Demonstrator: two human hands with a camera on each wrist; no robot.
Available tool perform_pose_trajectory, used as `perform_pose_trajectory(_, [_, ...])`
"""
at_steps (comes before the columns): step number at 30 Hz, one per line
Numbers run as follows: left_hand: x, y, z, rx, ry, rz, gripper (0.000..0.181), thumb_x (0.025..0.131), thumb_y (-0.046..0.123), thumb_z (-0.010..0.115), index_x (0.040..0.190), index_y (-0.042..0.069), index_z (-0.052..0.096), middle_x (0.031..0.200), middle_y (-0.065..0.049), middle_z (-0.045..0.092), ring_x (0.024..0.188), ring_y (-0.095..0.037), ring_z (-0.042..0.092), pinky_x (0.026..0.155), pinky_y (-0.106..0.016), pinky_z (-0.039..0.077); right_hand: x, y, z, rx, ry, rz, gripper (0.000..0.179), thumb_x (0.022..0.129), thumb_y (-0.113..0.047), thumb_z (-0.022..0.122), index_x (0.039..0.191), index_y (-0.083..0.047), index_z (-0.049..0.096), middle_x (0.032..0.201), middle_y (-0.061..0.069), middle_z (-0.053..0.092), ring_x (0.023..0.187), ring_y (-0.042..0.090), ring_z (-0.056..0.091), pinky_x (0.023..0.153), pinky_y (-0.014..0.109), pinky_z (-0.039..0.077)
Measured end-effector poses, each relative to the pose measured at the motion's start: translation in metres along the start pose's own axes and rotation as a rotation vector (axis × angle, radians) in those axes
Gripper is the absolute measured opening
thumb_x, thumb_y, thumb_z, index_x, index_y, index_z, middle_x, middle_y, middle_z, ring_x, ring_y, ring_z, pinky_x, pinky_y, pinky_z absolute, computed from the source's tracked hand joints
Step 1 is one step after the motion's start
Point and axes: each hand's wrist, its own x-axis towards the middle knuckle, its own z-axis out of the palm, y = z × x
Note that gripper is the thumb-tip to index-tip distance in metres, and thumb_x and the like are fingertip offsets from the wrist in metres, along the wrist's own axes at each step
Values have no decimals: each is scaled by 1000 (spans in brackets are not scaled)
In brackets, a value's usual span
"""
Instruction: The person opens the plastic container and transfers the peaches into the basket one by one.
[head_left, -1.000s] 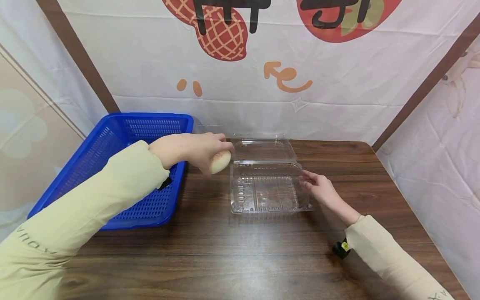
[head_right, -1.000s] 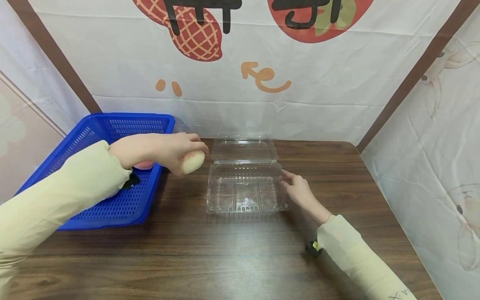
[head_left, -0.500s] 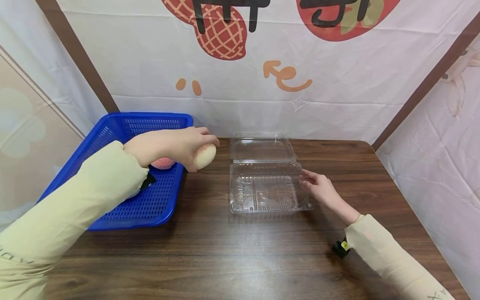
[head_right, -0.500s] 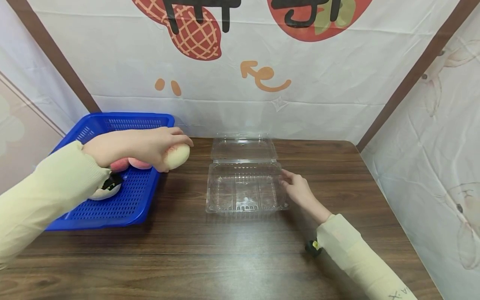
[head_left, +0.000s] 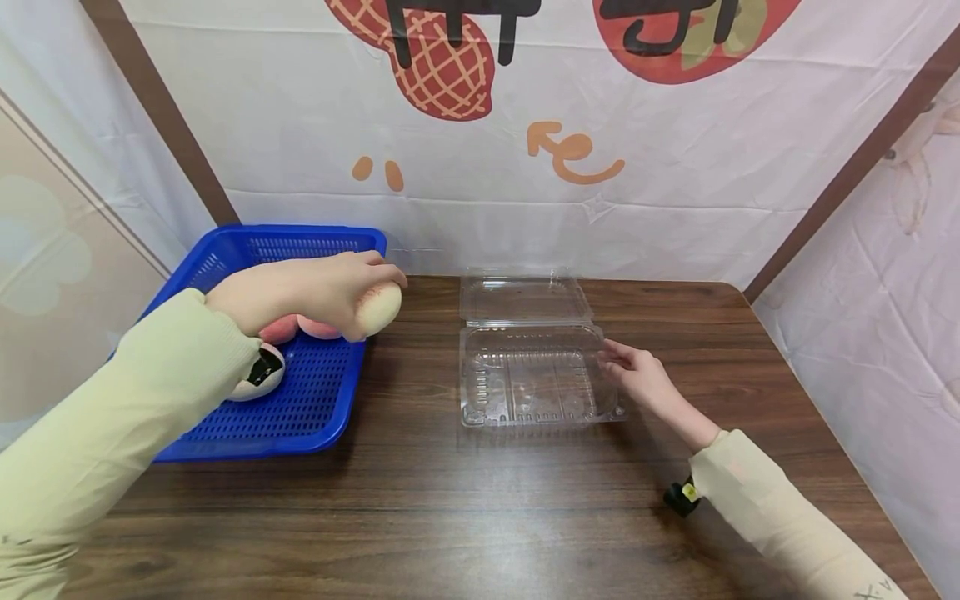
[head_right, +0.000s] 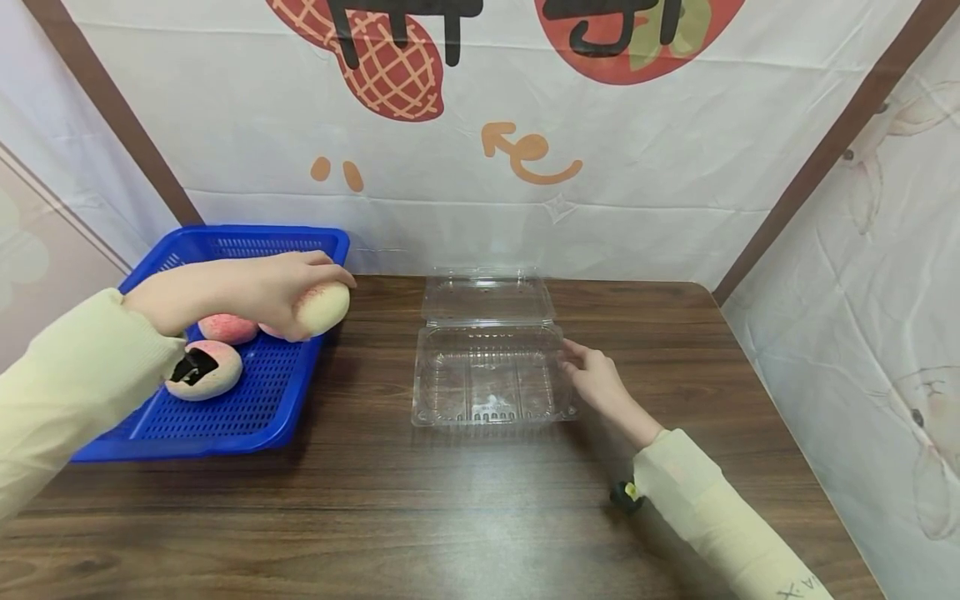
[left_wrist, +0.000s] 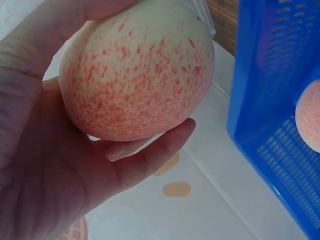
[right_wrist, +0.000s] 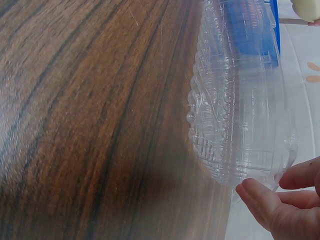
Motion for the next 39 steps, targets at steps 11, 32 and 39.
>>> perform_pose_trajectory(11, [-18,-17,1,-11,-2,-94,65,58,10,76,118,8,51,103,-13,49,84,-27,49,67,-39,43,-2,0,2,-7,7,-8,45,93,-4,45,134,11,35,122,25,53,109,32,55,78,26,49])
perform_pose_trajectory(32, [-34,-57,21,-103,-45,-186,71,56,15,81,119,5,50,103,-14,51,86,-27,49,68,-40,42,-2,-2,1,-38,23,-8,45,92,-5,47,133,10,38,120,23,55,106,31,56,77,26,49])
perform_pose_trajectory(39, [-35,-62,33,-144,-77,-212,70,57,16,80,119,5,50,100,-14,50,84,-27,49,64,-35,42,-1,-1,-2,-32,10,-2,45,92,-5,46,133,10,37,120,24,55,107,31,56,79,29,50])
